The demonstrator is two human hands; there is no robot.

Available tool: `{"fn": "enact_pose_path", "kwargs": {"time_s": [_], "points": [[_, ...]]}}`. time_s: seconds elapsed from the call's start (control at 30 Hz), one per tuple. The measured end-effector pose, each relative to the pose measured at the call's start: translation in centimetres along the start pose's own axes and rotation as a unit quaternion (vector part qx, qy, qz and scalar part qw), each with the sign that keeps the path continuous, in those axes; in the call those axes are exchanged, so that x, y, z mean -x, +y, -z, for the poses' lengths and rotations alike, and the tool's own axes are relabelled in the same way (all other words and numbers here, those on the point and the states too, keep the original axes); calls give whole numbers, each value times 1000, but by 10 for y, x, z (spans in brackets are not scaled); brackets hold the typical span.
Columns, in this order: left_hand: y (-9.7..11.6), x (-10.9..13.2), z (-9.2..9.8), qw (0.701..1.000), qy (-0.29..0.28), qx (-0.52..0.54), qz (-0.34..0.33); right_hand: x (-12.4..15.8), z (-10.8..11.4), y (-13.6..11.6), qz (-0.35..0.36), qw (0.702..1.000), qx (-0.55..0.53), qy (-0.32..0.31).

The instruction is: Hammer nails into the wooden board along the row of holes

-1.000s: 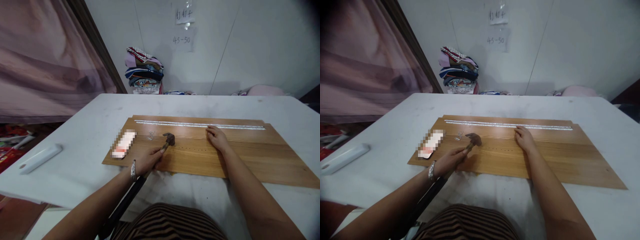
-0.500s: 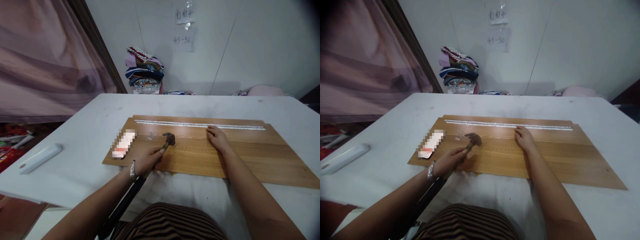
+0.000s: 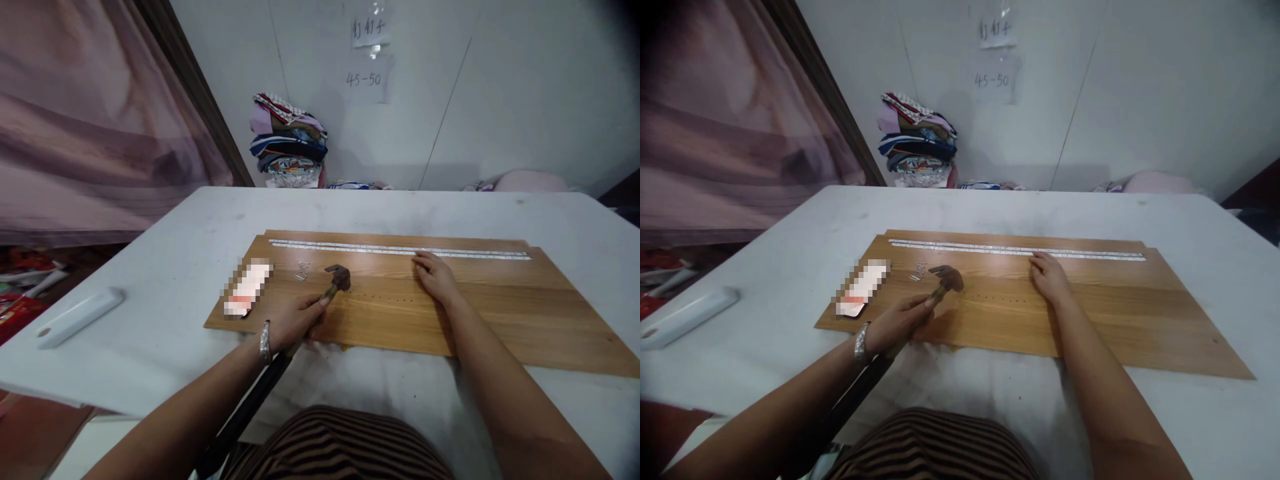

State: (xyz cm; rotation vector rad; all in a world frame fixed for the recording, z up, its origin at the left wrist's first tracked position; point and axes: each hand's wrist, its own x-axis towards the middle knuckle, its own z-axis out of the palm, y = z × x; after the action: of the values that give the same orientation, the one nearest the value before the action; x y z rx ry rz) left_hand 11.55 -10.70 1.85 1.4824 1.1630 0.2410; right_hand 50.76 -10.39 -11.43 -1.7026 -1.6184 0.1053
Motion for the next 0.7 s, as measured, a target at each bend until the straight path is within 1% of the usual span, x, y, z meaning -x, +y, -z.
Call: {"fn": "enact_pose_path", "kwargs": {"time_s": [0.17,0.3,0.4,0.47,0.6,0.7], "points": [[-1,-2,0,1000,-2,-1,-5,0,0,-1,-5,1000,0,-3],[-3,-1,1,1000,4,12,-7,0,1,-2,-7,1000,-3,1],[-3,0,1,1000,-3,24,-14,0,1,-2,-7,1000,-7,-1],[-3,0,0,1000,-4,18,-14,0,0,-1,-6,1000,-10,-1],[-2,-1,-1,1000,10,-3,-7,0,0,-1,-4,1000,-10,0],[0,1,0,1000,7,7,-7,-1,0,0,-4,1000,-9,-1]]}}
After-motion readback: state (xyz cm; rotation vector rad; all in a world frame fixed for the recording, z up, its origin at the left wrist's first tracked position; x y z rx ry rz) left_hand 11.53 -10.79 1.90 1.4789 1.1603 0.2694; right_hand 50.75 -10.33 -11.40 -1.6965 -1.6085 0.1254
